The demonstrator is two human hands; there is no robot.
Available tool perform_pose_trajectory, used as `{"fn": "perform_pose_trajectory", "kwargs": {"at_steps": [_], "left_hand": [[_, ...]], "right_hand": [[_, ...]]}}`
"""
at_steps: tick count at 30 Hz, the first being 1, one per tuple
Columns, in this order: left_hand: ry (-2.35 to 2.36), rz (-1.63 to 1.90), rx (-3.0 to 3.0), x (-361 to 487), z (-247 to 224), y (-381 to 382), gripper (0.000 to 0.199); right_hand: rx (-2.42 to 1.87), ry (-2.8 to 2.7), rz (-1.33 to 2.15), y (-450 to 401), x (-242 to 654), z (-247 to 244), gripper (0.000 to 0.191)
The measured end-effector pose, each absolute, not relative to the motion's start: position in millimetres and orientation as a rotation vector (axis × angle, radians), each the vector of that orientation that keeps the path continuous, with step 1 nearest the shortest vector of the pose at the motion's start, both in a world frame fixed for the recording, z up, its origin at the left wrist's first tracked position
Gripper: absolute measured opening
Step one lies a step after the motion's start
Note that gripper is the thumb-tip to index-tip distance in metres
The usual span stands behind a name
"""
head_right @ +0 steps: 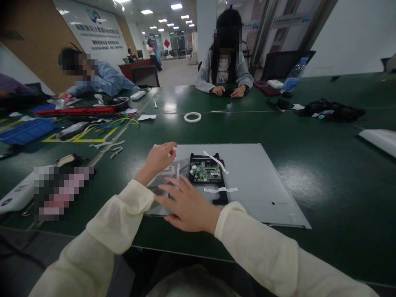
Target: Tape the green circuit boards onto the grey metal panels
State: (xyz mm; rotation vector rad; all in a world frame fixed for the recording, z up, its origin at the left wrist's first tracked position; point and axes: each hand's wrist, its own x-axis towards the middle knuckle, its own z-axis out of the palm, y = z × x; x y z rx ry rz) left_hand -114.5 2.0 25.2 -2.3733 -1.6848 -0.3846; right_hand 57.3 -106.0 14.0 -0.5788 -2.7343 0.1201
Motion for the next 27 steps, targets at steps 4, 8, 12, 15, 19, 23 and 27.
{"fn": "perform_pose_trajectory", "kwargs": {"at_steps": [4,8,12,15,19,23,27], "left_hand": [[-1.745,-0.556,-2.261,-116.3,27.1,2.8,0.024],[-1.795,-0.629,-2.199,-118.1,26.5,3.8,0.023],[-1.775,-0.639,-2.225,-119.2,23.2,4.9,0.020],[-1.762,-0.618,-2.250,-119.4,20.9,5.5,0.018],[-1.780,-0.594,-2.258,-118.3,19.7,4.4,0.017],[-1.759,-0.598,-2.296,-116.5,20.2,1.3,0.016],[-1.733,-0.613,-2.328,-115.1,20.9,-0.3,0.016]], "right_hand": [[-0.744,-2.701,0.104,-99.0,58.6,10.8,0.050],[-0.920,-2.646,0.081,-82.4,63.3,8.1,0.049],[-1.069,-2.609,0.049,-61.4,74.1,5.9,0.045],[-1.188,-2.578,0.039,-48.2,84.4,4.3,0.048],[-1.310,-2.555,0.025,-37.3,96.2,1.4,0.049],[-1.425,-2.520,0.020,-29.2,106.6,-0.9,0.051],[-1.577,-2.441,-0.016,-15.0,123.7,-3.0,0.051]]}}
